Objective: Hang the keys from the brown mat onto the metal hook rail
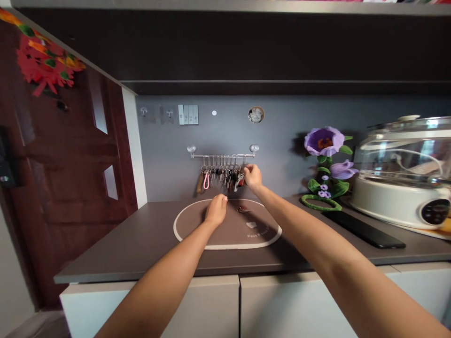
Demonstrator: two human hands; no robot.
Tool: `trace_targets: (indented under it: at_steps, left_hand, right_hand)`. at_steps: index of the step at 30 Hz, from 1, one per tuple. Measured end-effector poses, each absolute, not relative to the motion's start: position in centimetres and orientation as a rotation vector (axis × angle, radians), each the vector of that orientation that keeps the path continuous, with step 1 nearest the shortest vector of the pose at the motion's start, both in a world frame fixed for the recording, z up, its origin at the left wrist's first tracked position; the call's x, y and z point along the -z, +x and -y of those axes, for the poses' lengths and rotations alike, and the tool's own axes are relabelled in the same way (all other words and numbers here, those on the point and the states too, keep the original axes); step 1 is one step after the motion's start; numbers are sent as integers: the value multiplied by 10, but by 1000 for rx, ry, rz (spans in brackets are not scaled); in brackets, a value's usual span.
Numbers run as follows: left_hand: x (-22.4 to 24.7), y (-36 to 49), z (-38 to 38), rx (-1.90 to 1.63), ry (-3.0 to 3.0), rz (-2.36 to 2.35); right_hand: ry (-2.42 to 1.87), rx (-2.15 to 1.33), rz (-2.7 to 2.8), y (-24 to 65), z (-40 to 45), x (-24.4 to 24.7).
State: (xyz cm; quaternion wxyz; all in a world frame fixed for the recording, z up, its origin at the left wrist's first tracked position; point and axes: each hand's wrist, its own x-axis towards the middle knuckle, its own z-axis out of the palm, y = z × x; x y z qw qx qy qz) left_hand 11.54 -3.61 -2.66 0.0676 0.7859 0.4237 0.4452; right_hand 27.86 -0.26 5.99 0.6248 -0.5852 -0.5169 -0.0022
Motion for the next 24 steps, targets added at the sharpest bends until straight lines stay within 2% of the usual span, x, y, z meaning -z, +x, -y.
trace_targets:
  at_steps: [5, 15, 24]
  left_hand:
    - [27, 115, 36, -1347, 2391, -1209]
    - [32, 114, 33, -1210, 2389, -1120]
    - [36, 112, 30, -1104, 2419, -1156]
  right_hand:
    - [-1290, 150, 1260, 274, 26, -44]
    - [-1320, -88, 1661, 279, 64, 10]
    - [-1539, -205, 1832, 284, 72, 20]
